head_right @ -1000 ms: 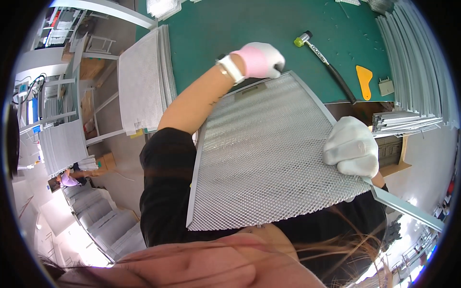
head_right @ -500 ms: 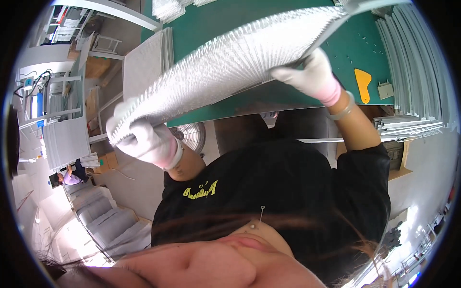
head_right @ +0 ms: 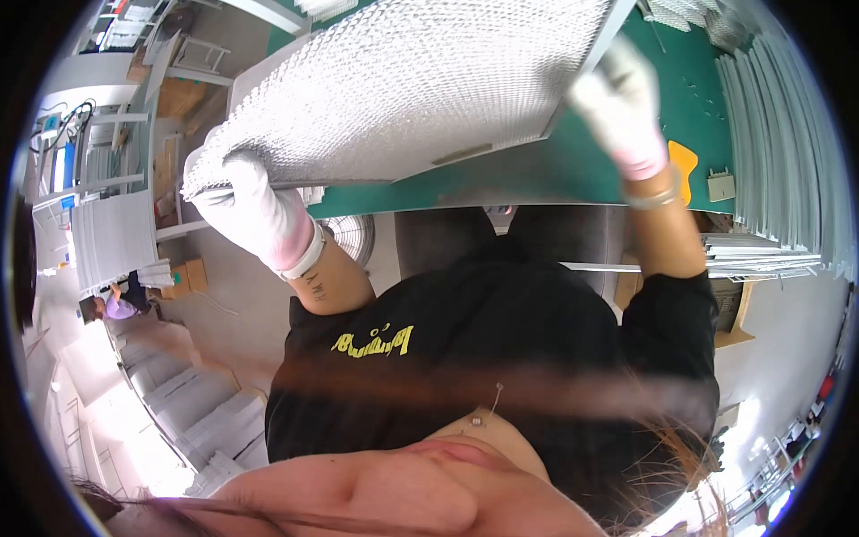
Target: Assembling metal mesh air filters by fitting mesh sheets into aluminum frames and securing them with an electric drill.
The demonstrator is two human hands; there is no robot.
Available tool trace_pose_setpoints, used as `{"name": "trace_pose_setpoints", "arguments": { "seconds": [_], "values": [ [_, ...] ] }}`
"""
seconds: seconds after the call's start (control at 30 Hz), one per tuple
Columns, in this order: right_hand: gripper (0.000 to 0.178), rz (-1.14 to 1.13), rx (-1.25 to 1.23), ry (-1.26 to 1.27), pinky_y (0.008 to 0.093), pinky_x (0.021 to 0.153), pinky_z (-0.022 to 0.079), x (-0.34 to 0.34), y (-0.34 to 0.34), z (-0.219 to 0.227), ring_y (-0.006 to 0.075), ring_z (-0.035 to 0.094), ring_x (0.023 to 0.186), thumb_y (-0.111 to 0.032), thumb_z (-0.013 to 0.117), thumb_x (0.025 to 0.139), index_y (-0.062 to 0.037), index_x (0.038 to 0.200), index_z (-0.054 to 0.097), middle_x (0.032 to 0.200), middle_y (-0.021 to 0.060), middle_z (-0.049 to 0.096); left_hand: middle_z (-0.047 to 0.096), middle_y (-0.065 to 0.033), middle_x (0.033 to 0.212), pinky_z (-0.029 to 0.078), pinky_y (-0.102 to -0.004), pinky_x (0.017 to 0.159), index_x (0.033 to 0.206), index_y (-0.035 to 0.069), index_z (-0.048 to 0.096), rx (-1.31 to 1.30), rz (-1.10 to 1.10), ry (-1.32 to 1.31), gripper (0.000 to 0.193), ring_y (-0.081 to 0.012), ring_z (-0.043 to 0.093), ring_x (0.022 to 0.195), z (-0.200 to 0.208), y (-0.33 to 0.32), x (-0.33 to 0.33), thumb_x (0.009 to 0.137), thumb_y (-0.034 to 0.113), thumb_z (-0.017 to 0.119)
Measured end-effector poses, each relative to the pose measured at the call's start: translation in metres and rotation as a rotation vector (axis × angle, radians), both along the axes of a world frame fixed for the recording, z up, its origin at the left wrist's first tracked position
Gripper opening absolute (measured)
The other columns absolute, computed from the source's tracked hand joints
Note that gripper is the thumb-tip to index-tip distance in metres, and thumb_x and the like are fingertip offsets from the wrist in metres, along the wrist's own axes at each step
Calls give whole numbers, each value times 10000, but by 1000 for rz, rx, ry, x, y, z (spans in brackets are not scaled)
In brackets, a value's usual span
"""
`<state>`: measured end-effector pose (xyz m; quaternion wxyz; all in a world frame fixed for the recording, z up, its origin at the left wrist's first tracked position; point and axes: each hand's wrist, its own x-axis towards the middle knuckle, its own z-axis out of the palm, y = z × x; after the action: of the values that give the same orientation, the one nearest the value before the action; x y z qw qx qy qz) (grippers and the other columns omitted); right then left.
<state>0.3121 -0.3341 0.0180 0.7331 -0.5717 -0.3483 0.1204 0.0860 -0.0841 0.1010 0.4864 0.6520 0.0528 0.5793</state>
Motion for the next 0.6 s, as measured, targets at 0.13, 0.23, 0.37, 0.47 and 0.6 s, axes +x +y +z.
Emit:
{"name": "trace_pose_setpoints", "arguments": {
  "seconds": [0.13, 0.23, 0.37, 0.47, 0.6],
  "values": [
    [392, 148, 223, -305, 369, 781, 545, 3, 12, 71, 287, 664, 941, -320, 566, 1041, 55, 1149, 604, 1053, 210, 676, 696, -138, 811, 517, -291, 684, 910, -33, 663, 79, 32, -6, 98, -204, 677, 734, 2, 4, -11, 824, 13, 666],
    [437, -24, 200, -269, 370, 689, 500, 24, -15, 35, 279, 628, 829, -412, 589, 1020, 12, 1118, 633, 912, 174, 668, 705, -135, 812, 528, -313, 665, 901, -32, 670, 210, -296, -184, 123, -221, 682, 687, -1, -13, 4, 823, 45, 726],
    [433, 41, 331, -325, 341, 540, 386, -13, 11, 66, 226, 528, 645, -439, 574, 1013, -15, 1057, 650, 792, 117, 606, 699, -139, 743, 514, -332, 630, 867, -15, 686, 191, -219, -123, 143, -252, 660, 624, 5, -24, -2, 811, 86, 769],
    [383, 115, 349, -293, 377, 775, 578, -9, 6, 65, 290, 693, 855, -294, 647, 997, 79, 1081, 625, 965, 232, 700, 592, -100, 652, 441, -354, 509, 880, 27, 542, 315, -236, 12, 325, -220, 581, 563, 8, -19, -12, 948, 289, 721],
    [476, 68, 241, -476, 338, 478, 285, -45, 2, 87, 171, 406, 459, -433, 604, 999, -96, 715, 423, 546, -1, 370, 517, -73, 527, 350, -280, 413, 821, 48, 518, 457, -534, -26, 305, -169, 502, 424, -1, -14, -17, 1000, 269, 628]
  ]
}}
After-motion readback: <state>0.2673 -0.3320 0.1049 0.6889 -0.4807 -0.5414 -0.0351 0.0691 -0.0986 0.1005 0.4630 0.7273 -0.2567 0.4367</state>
